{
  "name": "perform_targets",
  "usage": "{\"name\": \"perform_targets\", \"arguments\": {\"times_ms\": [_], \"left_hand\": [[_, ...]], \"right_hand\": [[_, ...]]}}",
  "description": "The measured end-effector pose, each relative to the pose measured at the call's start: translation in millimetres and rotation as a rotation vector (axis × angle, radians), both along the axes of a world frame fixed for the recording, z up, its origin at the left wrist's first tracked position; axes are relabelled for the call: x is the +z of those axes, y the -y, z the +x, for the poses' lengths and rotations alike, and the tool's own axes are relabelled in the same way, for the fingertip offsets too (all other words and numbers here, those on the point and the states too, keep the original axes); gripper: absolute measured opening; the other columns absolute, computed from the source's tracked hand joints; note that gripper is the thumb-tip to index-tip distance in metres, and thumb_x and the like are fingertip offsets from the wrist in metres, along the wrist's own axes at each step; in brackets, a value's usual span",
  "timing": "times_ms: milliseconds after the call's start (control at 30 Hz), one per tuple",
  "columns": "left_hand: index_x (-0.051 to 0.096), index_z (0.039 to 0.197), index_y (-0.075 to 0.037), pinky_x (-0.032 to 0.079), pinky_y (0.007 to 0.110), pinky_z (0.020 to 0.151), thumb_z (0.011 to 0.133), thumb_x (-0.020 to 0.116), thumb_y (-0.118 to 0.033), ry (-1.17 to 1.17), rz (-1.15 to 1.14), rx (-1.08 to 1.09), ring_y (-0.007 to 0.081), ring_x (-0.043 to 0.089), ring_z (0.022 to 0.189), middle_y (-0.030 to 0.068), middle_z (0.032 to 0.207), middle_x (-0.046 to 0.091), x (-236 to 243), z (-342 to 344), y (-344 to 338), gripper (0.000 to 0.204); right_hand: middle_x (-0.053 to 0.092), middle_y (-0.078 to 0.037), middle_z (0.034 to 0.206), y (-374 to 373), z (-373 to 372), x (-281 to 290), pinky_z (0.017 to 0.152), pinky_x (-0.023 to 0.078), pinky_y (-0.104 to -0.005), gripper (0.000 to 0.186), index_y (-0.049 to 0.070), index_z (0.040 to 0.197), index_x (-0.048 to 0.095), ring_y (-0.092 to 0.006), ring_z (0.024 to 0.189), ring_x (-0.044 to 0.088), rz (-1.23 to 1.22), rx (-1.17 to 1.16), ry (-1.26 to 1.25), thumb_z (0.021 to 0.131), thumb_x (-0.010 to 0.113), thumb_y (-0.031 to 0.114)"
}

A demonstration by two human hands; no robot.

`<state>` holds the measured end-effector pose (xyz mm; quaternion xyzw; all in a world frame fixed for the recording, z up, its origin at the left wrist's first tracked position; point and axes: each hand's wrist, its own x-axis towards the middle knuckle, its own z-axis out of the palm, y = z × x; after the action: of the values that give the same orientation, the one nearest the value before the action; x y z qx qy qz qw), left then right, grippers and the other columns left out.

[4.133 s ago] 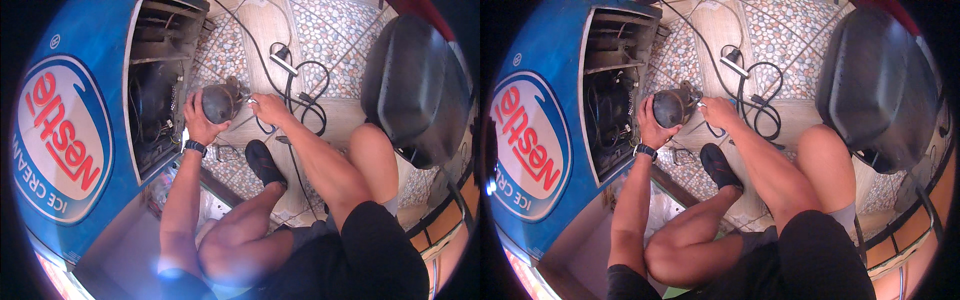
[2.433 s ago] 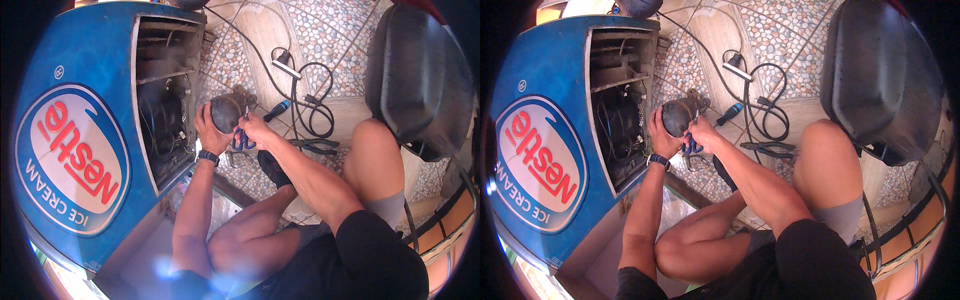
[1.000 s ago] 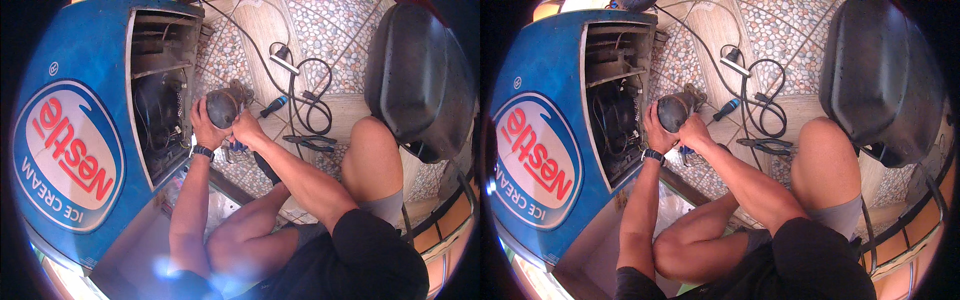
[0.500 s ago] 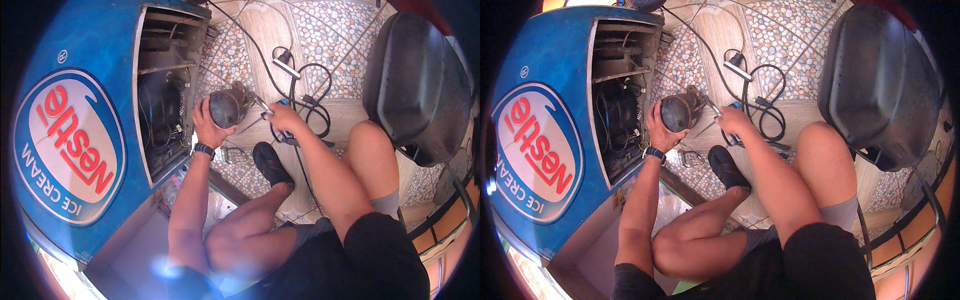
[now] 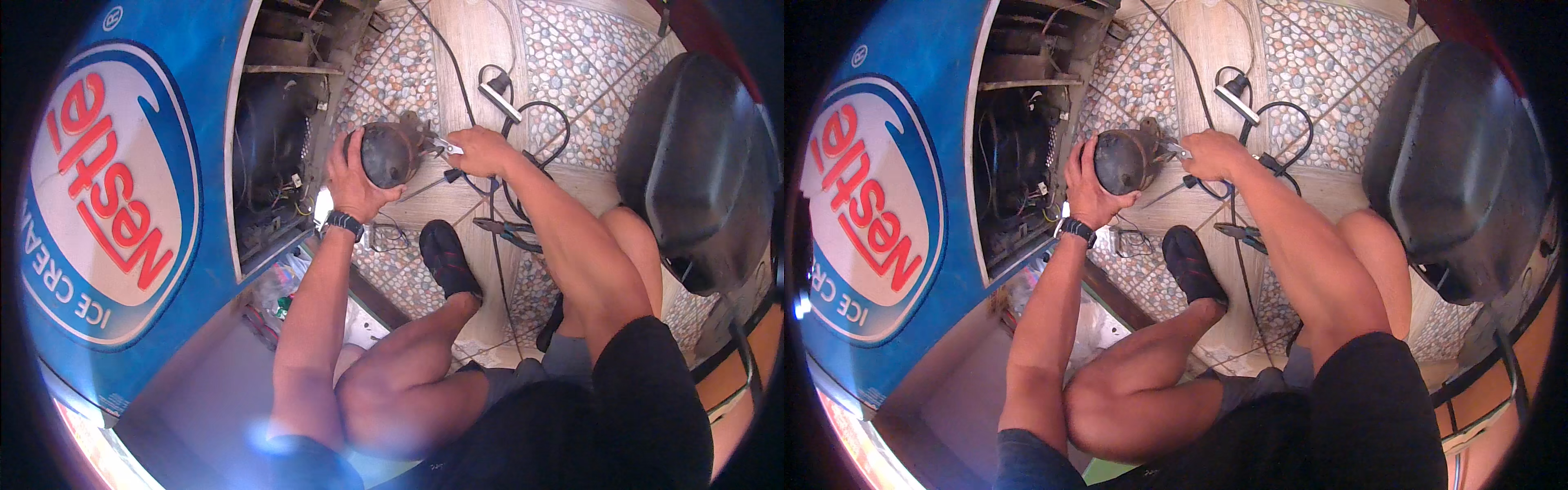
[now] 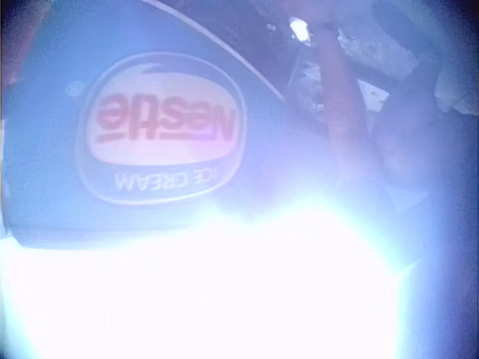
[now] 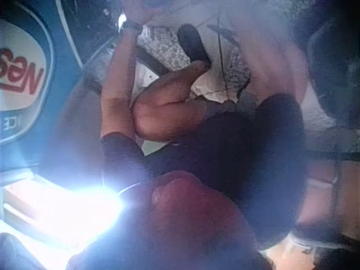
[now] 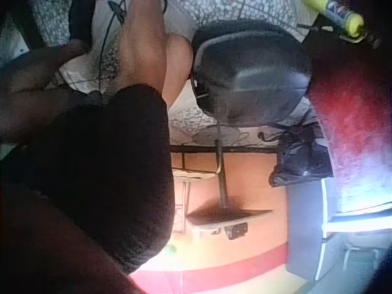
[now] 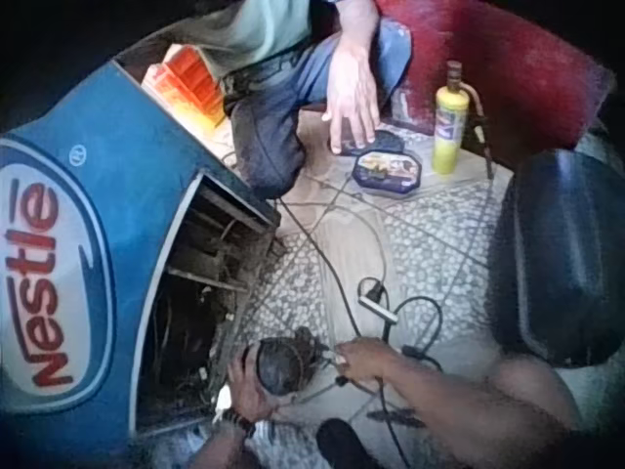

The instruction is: The person removes a component from a freezer compressor with a screwdriver, cuts and strips wires using pliers, and prepares to attach new wire connectors.

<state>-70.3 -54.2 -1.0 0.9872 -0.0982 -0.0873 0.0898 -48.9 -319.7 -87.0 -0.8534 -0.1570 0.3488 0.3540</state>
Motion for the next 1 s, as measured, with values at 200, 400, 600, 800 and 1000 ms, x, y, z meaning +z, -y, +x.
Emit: {"name": "perform_targets", "arguments": {"times_ms": [200, 400, 600, 800, 1000], "left_hand": [[0.033, 0.155, -0.017, 0.035, 0.052, 0.117, 0.043, 0.099, -0.038, -0.013, -0.020, 0.030, 0.0416, 0.035, 0.140, 0.0192, 0.153, 0.035, 4.4, 1.3, 6.2, 0.131], [0.036, 0.153, -0.021, 0.036, 0.054, 0.116, 0.043, 0.098, -0.032, 0.006, -0.084, 0.067, 0.0422, 0.033, 0.141, 0.0174, 0.154, 0.033, 2.3, -2.6, -0.6, 0.127], [0.036, 0.152, -0.031, 0.044, 0.066, 0.102, 0.043, 0.098, -0.030, -0.129, -0.051, 0.189, 0.0392, 0.029, 0.143, 0.0099, 0.155, 0.031, 3.9, -5.3, 2.0, 0.125], [0.037, 0.152, -0.033, 0.044, 0.067, 0.100, 0.042, 0.099, -0.034, -0.020, -0.101, 0.141, 0.0390, 0.029, 0.144, 0.0081, 0.156, 0.032, 1.6, -2.3, -4.0, 0.126], [0.034, 0.154, -0.034, 0.043, 0.069, 0.101, 0.044, 0.099, -0.032, -0.110, -0.035, 0.206, 0.0388, 0.028, 0.146, 0.0061, 0.160, 0.028, 2.5, -18.2, -0.4, 0.128]], "right_hand": [[0.068, -0.019, 0.124, 1.0, -11.9, -8.4, 0.098, 0.051, -0.0492, 0.040, 0.007, 0.122, 0.066, -0.0392, 0.115, 0.064, 0.046, -0.076, 0.014, 0.091, 0.062, 0.032], [0.071, -0.023, 0.108, -7.2, -7.3, 25.4, 0.092, 0.053, -0.0510, 0.037, 0.006, 0.118, 0.066, -0.0401, 0.106, 0.067, -0.182, -0.007, 0.056, 0.092, 0.062, 0.032], [0.071, -0.025, 0.099, 0.8, 13.4, 43.7, 0.085, 0.054, -0.0529, 0.034, 0.008, 0.118, 0.065, -0.0440, 0.096, 0.068, -0.121, -0.106, 0.153, 0.091, 0.066, 0.028], [0.072, -0.022, 0.101, -4.5, -4.7, -15.3, 0.085, 0.056, -0.0491, 0.034, 0.005, 0.113, 0.065, -0.0384, 0.094, 0.071, 0.018, 0.038, 0.135, 0.089, 0.065, 0.030], [0.069, -0.015, 0.080, 3.3, 8.2, 2.8, 0.069, 0.052, -0.0419, 0.028, 0.001, 0.102, 0.062, -0.0311, 0.065, 0.067, 0.279, -0.242, -0.168, 0.089, 0.067, 0.025]]}}
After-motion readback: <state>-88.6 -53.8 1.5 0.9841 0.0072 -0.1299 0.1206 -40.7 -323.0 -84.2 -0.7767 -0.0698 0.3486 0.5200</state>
